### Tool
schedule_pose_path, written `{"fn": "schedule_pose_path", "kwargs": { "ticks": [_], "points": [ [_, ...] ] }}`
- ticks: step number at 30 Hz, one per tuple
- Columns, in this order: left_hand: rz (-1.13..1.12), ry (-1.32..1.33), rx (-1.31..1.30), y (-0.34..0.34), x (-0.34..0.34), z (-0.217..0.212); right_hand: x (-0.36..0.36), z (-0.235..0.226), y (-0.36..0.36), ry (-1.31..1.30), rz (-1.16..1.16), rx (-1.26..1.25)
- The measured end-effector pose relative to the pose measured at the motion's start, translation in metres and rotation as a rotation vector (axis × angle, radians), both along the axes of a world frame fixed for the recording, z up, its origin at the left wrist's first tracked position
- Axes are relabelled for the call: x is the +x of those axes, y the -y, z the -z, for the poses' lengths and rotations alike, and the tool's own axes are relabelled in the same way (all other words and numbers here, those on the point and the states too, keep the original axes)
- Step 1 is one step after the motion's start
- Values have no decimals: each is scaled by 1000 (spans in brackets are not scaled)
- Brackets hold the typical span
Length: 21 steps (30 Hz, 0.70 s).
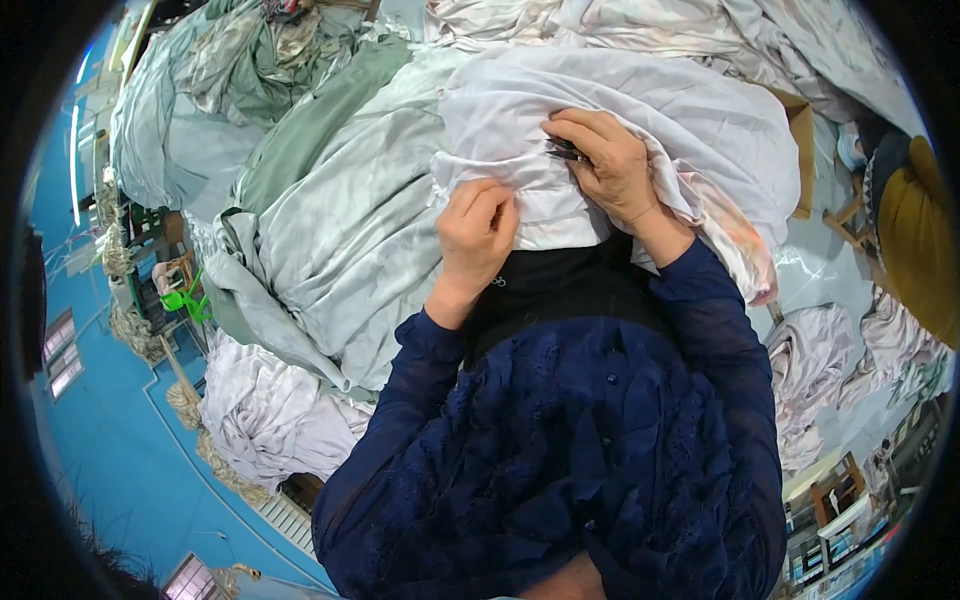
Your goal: Trimming loose threads from fabric items using a pair of small snips.
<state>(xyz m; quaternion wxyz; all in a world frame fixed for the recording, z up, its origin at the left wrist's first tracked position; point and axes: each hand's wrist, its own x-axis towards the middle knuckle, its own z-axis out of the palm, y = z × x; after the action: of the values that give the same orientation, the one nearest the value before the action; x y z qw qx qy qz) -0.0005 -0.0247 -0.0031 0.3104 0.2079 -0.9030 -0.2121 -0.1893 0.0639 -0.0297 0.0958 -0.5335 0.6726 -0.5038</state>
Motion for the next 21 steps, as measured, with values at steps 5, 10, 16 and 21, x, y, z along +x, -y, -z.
{"fn": "schedule_pose_path", "kwargs": {
  "ticks": [5, 10, 16, 21],
  "points": [
    [-85, -81, 336, -5, 14, 10, 4, -10, -8, 61, -26, 37],
    [-96, -194, 676, -9, 30, 16, 24, -28, -26, 29, 25, 38],
    [-101, -249, 1031, -13, 36, -5, 47, -33, -34, 49, -66, -30],
    [-10, -249, 1006, -15, 39, -14, 54, -26, -21, 218, -190, 144]
  ]
}}
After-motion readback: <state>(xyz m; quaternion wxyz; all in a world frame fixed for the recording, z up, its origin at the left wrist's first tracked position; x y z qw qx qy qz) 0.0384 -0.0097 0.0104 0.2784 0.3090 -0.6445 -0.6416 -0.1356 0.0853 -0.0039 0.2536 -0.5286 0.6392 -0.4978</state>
